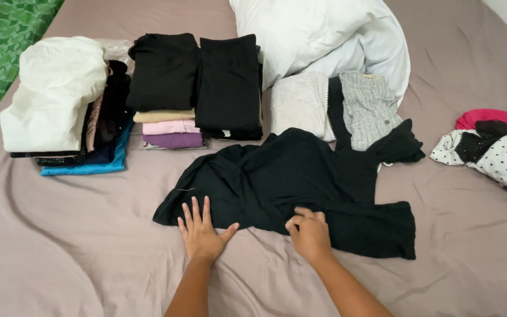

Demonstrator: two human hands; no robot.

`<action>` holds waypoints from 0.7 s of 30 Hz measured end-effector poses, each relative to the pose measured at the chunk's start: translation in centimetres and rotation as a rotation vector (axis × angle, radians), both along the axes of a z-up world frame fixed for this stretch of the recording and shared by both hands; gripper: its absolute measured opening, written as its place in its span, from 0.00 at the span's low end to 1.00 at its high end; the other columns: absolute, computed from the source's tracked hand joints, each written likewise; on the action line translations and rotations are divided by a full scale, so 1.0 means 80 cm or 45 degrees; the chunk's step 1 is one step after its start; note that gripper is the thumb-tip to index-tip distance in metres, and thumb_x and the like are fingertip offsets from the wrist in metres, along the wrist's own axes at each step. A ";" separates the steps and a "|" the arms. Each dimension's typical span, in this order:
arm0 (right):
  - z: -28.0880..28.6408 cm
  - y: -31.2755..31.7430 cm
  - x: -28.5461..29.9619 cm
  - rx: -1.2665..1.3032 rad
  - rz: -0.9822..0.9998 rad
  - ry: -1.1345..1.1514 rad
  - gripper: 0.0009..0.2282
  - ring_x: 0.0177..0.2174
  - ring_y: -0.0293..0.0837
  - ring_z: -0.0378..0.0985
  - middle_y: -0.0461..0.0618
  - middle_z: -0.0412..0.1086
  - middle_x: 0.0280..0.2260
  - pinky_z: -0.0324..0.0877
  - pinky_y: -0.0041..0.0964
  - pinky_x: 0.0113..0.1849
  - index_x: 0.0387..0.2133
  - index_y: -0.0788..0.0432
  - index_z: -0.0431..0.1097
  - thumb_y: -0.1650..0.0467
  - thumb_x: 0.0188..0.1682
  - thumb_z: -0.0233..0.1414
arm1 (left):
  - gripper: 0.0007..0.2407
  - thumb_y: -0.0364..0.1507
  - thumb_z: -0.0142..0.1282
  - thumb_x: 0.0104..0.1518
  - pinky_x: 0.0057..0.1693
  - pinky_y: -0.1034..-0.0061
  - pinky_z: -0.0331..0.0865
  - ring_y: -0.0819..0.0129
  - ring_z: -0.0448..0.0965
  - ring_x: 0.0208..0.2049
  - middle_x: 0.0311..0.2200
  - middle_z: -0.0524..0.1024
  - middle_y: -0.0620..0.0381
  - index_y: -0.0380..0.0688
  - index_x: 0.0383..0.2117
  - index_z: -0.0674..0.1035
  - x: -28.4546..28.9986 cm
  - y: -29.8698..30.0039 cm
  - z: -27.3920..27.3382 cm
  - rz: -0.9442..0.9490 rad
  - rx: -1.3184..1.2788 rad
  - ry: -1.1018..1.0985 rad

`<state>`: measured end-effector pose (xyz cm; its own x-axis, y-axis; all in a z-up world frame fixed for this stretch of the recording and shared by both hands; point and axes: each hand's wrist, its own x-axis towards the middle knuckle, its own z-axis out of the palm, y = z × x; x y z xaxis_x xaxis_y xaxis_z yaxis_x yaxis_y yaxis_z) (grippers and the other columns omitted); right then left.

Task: The person folds several garments on a bed, including a black hoodie, a grey long-sleeved shirt, a black long-sleeved shirt, a white polka-dot top, and a pink t-shirt. Each item is smoothed out, folded into a compact rectangle, and placed on a growing stack of folded clothes.

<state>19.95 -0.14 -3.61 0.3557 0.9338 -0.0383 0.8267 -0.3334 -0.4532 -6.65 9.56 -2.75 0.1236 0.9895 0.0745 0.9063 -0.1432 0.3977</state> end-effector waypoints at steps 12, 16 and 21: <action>0.021 0.071 0.058 0.708 -0.208 0.818 0.05 0.27 0.35 0.66 0.46 0.67 0.26 0.65 0.32 0.31 0.36 0.62 0.69 0.73 0.52 0.57 | 0.50 0.62 0.60 0.38 0.72 0.54 0.30 0.55 0.33 0.74 0.73 0.41 0.53 0.59 0.70 0.53 0.002 0.002 0.008 0.014 -0.095 0.044; 0.100 0.104 0.097 1.056 -0.319 0.877 0.04 0.32 0.32 0.72 0.44 0.73 0.32 0.69 0.27 0.37 0.39 0.62 0.70 0.74 0.55 0.55 | 0.50 0.62 0.61 0.38 0.72 0.54 0.29 0.54 0.33 0.73 0.73 0.41 0.53 0.58 0.70 0.53 0.002 0.003 0.013 0.015 -0.095 0.038; 0.169 0.095 0.123 1.034 -0.193 0.834 0.11 0.36 0.35 0.74 0.49 0.73 0.37 0.68 0.28 0.41 0.49 0.62 0.68 0.73 0.55 0.54 | 0.50 0.62 0.61 0.39 0.72 0.53 0.29 0.53 0.34 0.73 0.72 0.42 0.52 0.56 0.69 0.53 0.000 0.003 0.009 -0.003 -0.093 0.063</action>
